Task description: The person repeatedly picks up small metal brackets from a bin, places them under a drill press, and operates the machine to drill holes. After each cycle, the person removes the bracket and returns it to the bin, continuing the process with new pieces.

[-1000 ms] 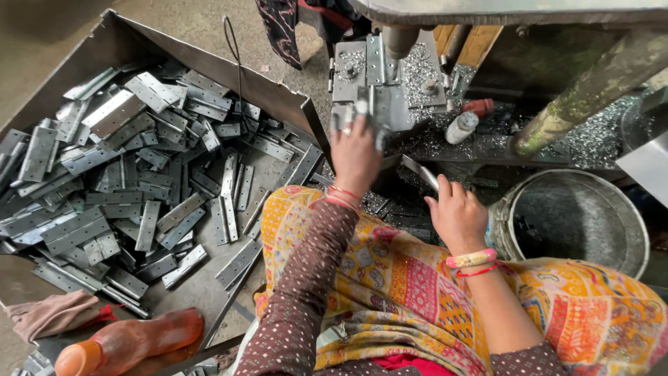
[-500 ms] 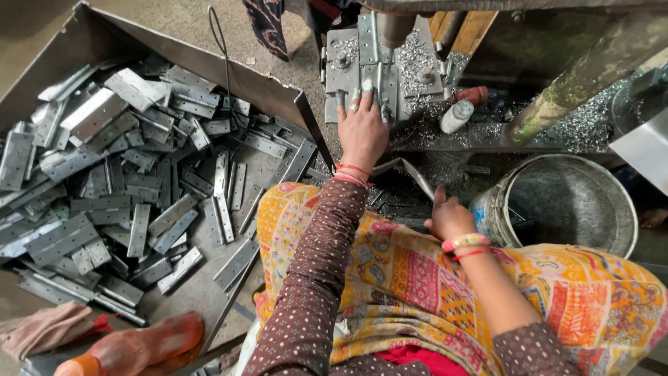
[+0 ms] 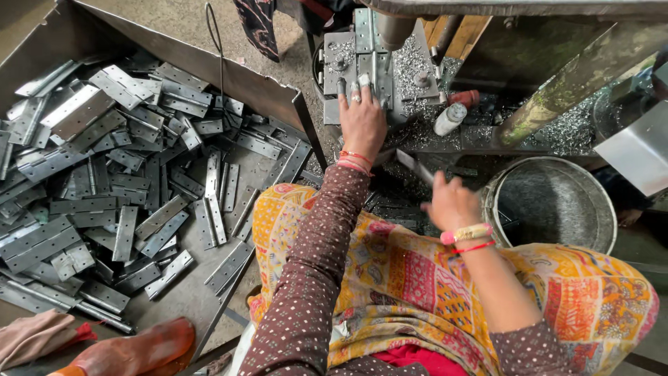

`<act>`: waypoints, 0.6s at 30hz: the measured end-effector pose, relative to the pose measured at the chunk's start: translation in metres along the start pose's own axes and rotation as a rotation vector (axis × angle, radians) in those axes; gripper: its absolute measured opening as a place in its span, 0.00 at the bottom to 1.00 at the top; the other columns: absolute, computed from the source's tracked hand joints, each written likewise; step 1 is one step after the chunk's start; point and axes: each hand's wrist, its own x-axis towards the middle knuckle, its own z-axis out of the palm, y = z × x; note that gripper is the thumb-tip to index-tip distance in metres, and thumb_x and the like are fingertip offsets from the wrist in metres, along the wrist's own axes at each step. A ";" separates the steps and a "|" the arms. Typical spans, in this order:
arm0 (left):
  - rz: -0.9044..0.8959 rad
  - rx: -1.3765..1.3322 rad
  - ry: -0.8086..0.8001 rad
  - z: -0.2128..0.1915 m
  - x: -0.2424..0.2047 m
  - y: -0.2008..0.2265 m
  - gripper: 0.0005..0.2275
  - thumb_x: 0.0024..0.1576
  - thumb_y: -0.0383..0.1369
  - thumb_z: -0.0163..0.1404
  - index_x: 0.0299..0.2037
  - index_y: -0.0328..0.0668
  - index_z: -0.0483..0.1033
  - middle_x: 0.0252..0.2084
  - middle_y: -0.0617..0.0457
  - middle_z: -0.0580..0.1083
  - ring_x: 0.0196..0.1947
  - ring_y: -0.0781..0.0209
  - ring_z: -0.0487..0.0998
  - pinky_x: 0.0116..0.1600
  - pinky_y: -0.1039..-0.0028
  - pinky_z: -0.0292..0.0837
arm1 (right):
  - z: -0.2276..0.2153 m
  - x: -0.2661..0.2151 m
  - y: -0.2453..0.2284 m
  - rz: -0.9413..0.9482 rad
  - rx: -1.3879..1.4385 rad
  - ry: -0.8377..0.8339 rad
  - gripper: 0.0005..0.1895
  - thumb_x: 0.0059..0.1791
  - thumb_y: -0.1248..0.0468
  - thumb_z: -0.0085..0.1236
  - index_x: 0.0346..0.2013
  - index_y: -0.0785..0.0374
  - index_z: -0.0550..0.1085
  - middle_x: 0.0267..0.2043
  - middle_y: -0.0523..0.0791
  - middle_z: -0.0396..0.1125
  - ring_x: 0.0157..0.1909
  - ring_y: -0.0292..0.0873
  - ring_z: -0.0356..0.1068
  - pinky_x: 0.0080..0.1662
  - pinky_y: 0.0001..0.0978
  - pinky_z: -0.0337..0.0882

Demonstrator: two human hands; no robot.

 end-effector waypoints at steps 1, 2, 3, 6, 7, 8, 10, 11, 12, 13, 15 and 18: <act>0.005 -0.013 -0.003 -0.001 0.004 -0.002 0.12 0.59 0.33 0.47 0.46 0.35 0.79 0.55 0.42 0.72 0.59 0.46 0.73 0.71 0.44 0.52 | 0.018 -0.002 0.002 -0.023 0.015 -0.041 0.45 0.46 0.48 0.65 0.70 0.62 0.54 0.51 0.65 0.68 0.46 0.66 0.76 0.46 0.53 0.77; 0.011 -0.027 -0.006 -0.001 0.006 -0.003 0.12 0.58 0.32 0.47 0.46 0.34 0.79 0.53 0.42 0.73 0.58 0.45 0.73 0.71 0.44 0.52 | 0.032 0.000 0.007 -0.046 0.030 -0.081 0.53 0.45 0.50 0.66 0.77 0.62 0.48 0.52 0.68 0.66 0.45 0.67 0.75 0.45 0.53 0.77; 0.022 -0.039 0.048 -0.002 0.009 -0.004 0.12 0.57 0.32 0.47 0.45 0.34 0.79 0.54 0.41 0.73 0.57 0.45 0.73 0.71 0.44 0.51 | 0.041 0.006 0.012 -0.055 0.047 -0.063 0.55 0.44 0.48 0.67 0.76 0.64 0.48 0.52 0.68 0.65 0.46 0.68 0.75 0.46 0.53 0.77; 0.030 -0.067 0.092 0.001 -0.017 -0.008 0.12 0.56 0.31 0.47 0.44 0.34 0.79 0.56 0.41 0.73 0.57 0.45 0.73 0.73 0.44 0.48 | 0.062 -0.009 0.011 -0.054 0.084 -0.079 0.59 0.41 0.45 0.71 0.73 0.65 0.47 0.53 0.69 0.64 0.47 0.69 0.73 0.47 0.53 0.76; 0.024 -0.074 0.080 0.002 -0.013 -0.006 0.11 0.57 0.30 0.46 0.43 0.35 0.79 0.56 0.41 0.73 0.59 0.45 0.73 0.75 0.44 0.47 | 0.051 -0.006 0.012 -0.036 0.079 -0.076 0.59 0.40 0.45 0.71 0.73 0.64 0.48 0.53 0.67 0.64 0.47 0.68 0.73 0.47 0.53 0.75; 0.017 -0.081 0.069 0.003 -0.009 -0.004 0.10 0.59 0.30 0.46 0.43 0.35 0.80 0.56 0.41 0.73 0.61 0.44 0.73 0.77 0.44 0.45 | 0.036 -0.005 0.010 -0.017 0.074 -0.074 0.59 0.39 0.44 0.72 0.73 0.63 0.48 0.53 0.66 0.64 0.47 0.68 0.73 0.47 0.54 0.75; 0.023 -0.030 0.058 0.007 0.002 -0.003 0.12 0.58 0.31 0.46 0.44 0.36 0.80 0.56 0.42 0.73 0.61 0.44 0.72 0.75 0.45 0.45 | 0.001 -0.005 0.004 -0.024 0.008 0.022 0.55 0.41 0.44 0.70 0.72 0.64 0.51 0.52 0.64 0.66 0.45 0.65 0.75 0.45 0.53 0.77; 0.026 -0.004 0.039 0.011 0.001 -0.002 0.12 0.57 0.31 0.46 0.45 0.36 0.80 0.57 0.43 0.73 0.61 0.43 0.72 0.75 0.46 0.45 | -0.012 -0.011 -0.002 -0.027 -0.023 0.057 0.54 0.42 0.44 0.69 0.71 0.65 0.53 0.51 0.62 0.67 0.43 0.64 0.76 0.44 0.52 0.78; 0.013 0.005 0.077 0.015 0.013 -0.003 0.12 0.58 0.33 0.45 0.44 0.38 0.81 0.57 0.44 0.73 0.62 0.44 0.71 0.74 0.45 0.45 | -0.026 -0.007 -0.006 -0.021 -0.035 0.059 0.49 0.43 0.43 0.67 0.68 0.64 0.56 0.51 0.61 0.68 0.44 0.63 0.76 0.44 0.53 0.78; 0.003 0.010 0.112 0.020 0.022 -0.001 0.12 0.58 0.34 0.45 0.42 0.39 0.81 0.57 0.44 0.73 0.62 0.45 0.71 0.72 0.45 0.46 | -0.035 -0.008 -0.010 -0.011 -0.047 0.057 0.44 0.45 0.41 0.66 0.64 0.63 0.60 0.51 0.60 0.69 0.45 0.62 0.76 0.44 0.53 0.78; -0.028 -0.023 0.032 0.027 0.030 0.001 0.13 0.61 0.35 0.43 0.42 0.42 0.81 0.60 0.46 0.72 0.61 0.47 0.72 0.73 0.45 0.45 | -0.039 -0.012 -0.016 0.019 -0.061 0.015 0.43 0.45 0.40 0.66 0.63 0.63 0.61 0.52 0.61 0.68 0.45 0.62 0.76 0.43 0.52 0.78; -0.051 -0.083 -0.147 0.024 0.042 -0.001 0.12 0.64 0.35 0.42 0.43 0.44 0.81 0.63 0.48 0.70 0.59 0.50 0.73 0.76 0.45 0.44 | -0.024 -0.016 -0.020 0.047 -0.027 -0.055 0.54 0.41 0.42 0.69 0.70 0.63 0.53 0.54 0.64 0.64 0.44 0.63 0.76 0.42 0.50 0.79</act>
